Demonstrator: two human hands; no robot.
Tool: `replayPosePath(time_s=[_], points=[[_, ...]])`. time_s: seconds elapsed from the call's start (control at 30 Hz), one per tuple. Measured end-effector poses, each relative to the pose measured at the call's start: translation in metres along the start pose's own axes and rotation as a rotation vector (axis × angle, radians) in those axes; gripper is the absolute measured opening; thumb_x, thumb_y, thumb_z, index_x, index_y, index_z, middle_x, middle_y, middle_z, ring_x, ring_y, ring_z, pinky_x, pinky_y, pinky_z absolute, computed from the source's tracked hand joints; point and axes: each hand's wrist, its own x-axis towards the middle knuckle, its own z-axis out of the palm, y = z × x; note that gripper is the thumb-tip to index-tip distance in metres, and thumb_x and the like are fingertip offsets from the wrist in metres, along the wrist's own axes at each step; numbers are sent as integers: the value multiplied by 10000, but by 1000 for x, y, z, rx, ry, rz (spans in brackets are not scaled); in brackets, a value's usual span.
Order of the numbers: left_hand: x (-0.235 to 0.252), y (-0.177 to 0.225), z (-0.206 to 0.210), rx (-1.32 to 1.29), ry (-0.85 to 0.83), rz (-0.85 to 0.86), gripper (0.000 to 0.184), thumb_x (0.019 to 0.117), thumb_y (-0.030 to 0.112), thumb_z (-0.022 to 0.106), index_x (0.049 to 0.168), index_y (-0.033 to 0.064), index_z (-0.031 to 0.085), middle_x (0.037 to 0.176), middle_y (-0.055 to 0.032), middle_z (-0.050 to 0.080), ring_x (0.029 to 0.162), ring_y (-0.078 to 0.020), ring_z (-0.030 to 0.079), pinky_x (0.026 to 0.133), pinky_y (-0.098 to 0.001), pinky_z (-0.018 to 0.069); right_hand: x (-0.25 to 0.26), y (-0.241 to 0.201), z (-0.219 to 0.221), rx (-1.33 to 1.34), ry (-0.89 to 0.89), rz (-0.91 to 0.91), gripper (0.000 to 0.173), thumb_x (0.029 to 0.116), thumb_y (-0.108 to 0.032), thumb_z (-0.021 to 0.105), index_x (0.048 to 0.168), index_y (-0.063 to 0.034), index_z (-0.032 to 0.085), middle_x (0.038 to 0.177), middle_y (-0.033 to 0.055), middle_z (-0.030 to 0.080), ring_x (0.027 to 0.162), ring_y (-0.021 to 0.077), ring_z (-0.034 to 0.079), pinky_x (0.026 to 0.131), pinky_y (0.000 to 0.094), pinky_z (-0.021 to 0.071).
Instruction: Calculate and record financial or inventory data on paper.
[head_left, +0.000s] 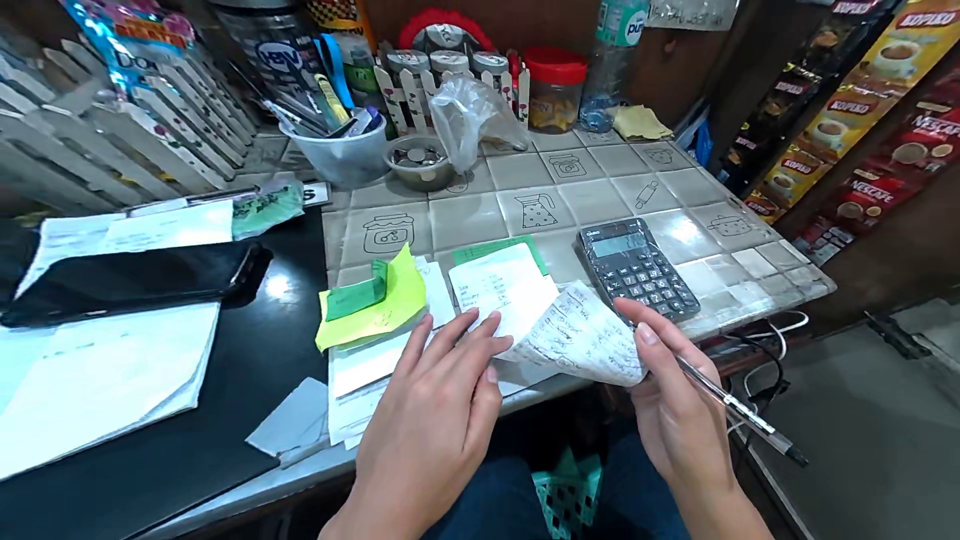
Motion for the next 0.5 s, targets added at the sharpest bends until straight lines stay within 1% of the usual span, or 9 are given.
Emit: replayPosePath(time_s=[0.17,0.23,0.33,0.4,0.5], points=[[0,0,0,-4,11,-1,499,1042,297,290,1255,154,717,1398,25,656,1417,-228,512,1209,-592,301,-1,0,1,16,7,13,320,1044,-159,517,1279,-50,705,1123,158,721,947,178,730,808,315,620],[0,1,0,-6,13,1,490,1039,288,297,1244,149,721,1393,22,660,1413,-226,515,1208,-586,304,-1,-1,2,18,14,16,324,1042,-150,512,1283,-48,702,1122,158,722,951,177,731,812,317,621],[-1,0,0,-7,4,-7,495,1042,290,299,1269,146,715,1400,28,654,1419,-219,509,1217,-590,292,-1,-1,1,30,11,28,325,1042,-161,517,1281,-40,700,1122,166,722,957,186,733,820,325,621],[0,1,0,0,2,-11,486,1040,294,302,1244,163,724,1413,32,645,1425,-218,503,1213,-590,299,-1,-1,1,41,13,33,327,1042,-162,520,1288,-39,696,1116,169,721,956,188,733,819,328,623],[0,1,0,1,2,-10,488,1041,294,300,1242,165,725,1416,38,643,1432,-214,494,1216,-585,300,-1,0,1,48,13,36,328,1043,-158,517,1293,-40,694,1116,167,721,957,184,733,821,324,622]])
